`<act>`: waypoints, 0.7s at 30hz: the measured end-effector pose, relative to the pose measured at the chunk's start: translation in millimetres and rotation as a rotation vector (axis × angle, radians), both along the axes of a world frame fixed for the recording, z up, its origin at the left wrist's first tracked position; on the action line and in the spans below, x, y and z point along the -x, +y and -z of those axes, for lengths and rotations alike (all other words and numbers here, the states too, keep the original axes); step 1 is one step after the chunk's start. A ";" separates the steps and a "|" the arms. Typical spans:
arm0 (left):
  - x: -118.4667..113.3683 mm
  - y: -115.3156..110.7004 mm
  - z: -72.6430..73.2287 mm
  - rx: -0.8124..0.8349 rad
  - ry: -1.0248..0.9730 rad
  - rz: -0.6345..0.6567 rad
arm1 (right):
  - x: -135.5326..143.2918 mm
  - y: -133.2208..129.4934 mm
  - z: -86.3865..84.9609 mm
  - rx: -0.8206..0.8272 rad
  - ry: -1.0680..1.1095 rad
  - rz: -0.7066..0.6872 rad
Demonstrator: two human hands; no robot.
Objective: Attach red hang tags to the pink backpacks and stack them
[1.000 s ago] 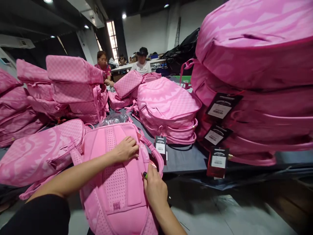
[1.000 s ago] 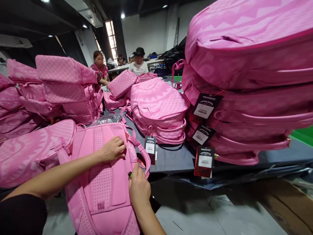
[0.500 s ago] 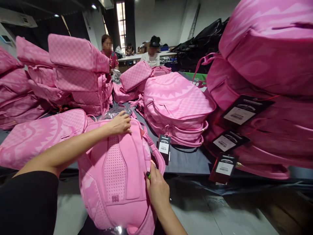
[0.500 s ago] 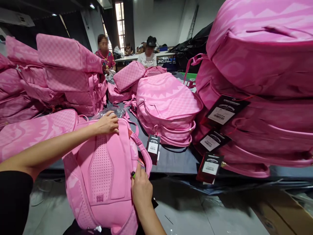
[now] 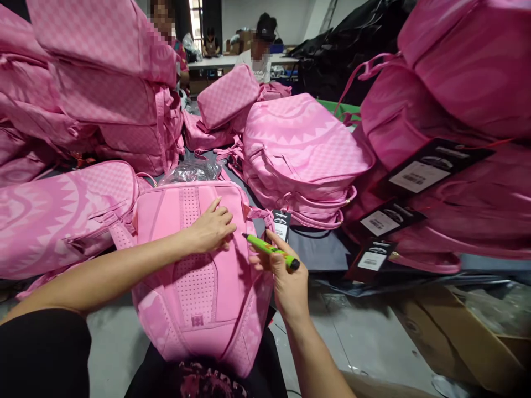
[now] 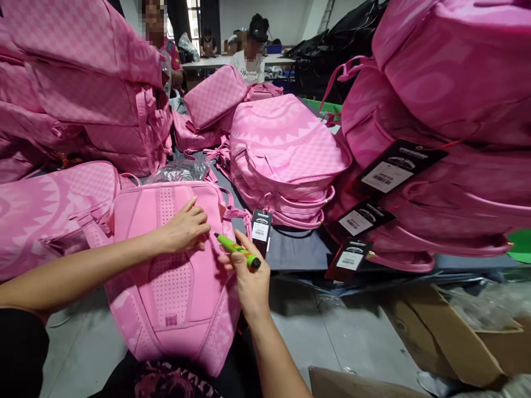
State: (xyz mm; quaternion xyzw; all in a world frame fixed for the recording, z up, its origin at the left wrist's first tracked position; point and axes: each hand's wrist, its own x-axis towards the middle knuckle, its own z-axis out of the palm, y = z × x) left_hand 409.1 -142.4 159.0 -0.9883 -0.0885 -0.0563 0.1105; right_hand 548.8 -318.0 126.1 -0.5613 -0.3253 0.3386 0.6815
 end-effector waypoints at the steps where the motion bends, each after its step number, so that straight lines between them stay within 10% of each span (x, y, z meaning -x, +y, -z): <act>1: 0.4 -1.7 0.2 0.003 0.003 0.003 | 2.5 3.7 4.6 0.006 -0.012 0.010; 8: -4.1 -15.0 15.2 0.035 0.012 -0.036 | 7.5 14.8 32.6 0.092 -0.242 0.220; 21: -9.0 -19.3 35.8 0.091 -0.106 -0.025 | -1.9 25.8 48.4 0.047 -0.480 0.092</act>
